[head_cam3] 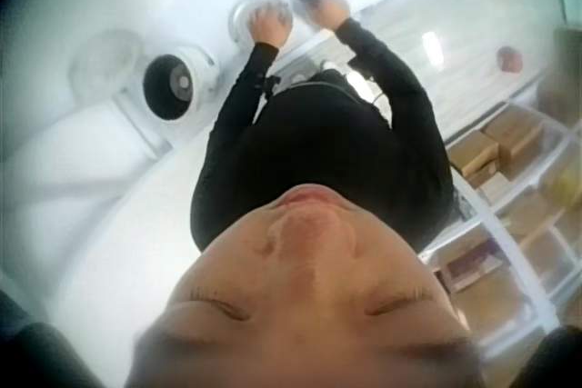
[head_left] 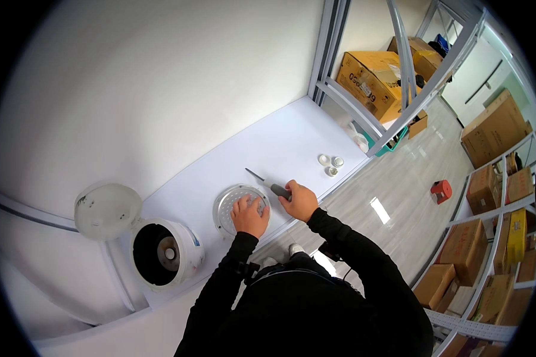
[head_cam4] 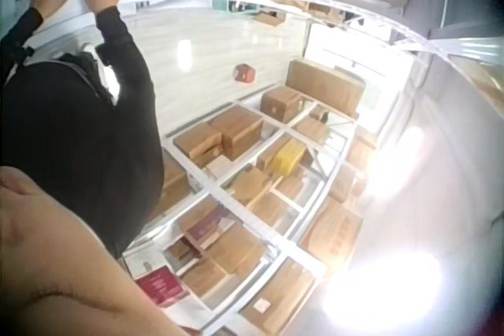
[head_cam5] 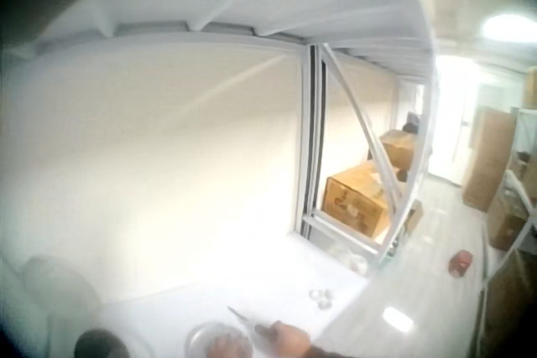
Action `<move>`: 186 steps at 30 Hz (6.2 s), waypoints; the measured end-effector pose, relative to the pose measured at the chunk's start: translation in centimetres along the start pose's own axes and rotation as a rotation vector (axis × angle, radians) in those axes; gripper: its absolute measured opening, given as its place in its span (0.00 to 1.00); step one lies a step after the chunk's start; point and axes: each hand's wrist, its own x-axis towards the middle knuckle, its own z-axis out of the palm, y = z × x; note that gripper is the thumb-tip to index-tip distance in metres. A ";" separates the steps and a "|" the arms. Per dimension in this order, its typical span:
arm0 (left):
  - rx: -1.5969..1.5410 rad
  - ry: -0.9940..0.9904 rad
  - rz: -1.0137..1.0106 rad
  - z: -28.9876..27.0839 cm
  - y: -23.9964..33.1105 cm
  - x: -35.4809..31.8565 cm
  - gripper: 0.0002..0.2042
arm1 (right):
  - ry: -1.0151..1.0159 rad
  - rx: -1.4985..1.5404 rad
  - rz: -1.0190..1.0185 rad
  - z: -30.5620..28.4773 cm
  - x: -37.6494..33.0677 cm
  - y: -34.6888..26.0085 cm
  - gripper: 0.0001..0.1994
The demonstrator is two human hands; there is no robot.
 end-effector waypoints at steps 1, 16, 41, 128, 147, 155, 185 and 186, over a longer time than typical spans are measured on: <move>-0.007 0.004 0.001 0.0 -0.1 0.0 0.18 | -0.021 -0.012 -0.011 0.4 -0.1 -0.2 0.20; -0.272 0.108 0.213 -1.3 4.1 3.7 0.11 | 0.005 -0.013 0.055 -2.7 0.6 2.6 0.18; -0.201 0.030 -0.027 14.8 22.7 8.8 0.22 | -0.230 -0.026 -0.303 -15.5 8.7 23.7 0.23; -1.008 0.407 -0.028 -9.9 26.3 -28.1 0.23 | -0.893 0.908 -0.301 -22.7 -20.6 -4.4 0.17; -0.568 0.441 0.017 -11.2 28.2 -27.3 0.19 | -0.837 0.851 -0.398 -22.8 -20.5 -3.7 0.18; -0.532 0.456 0.003 -10.5 27.6 -27.4 0.21 | -0.862 0.873 -0.400 -22.4 -20.3 -3.6 0.17; -0.579 0.459 0.056 -10.9 24.9 -21.6 0.20 | -0.912 0.819 -0.312 -20.4 -14.6 -3.9 0.19; -0.581 0.454 0.060 -10.4 24.8 -20.9 0.20 | -0.915 0.813 -0.302 -20.1 -14.0 -3.3 0.19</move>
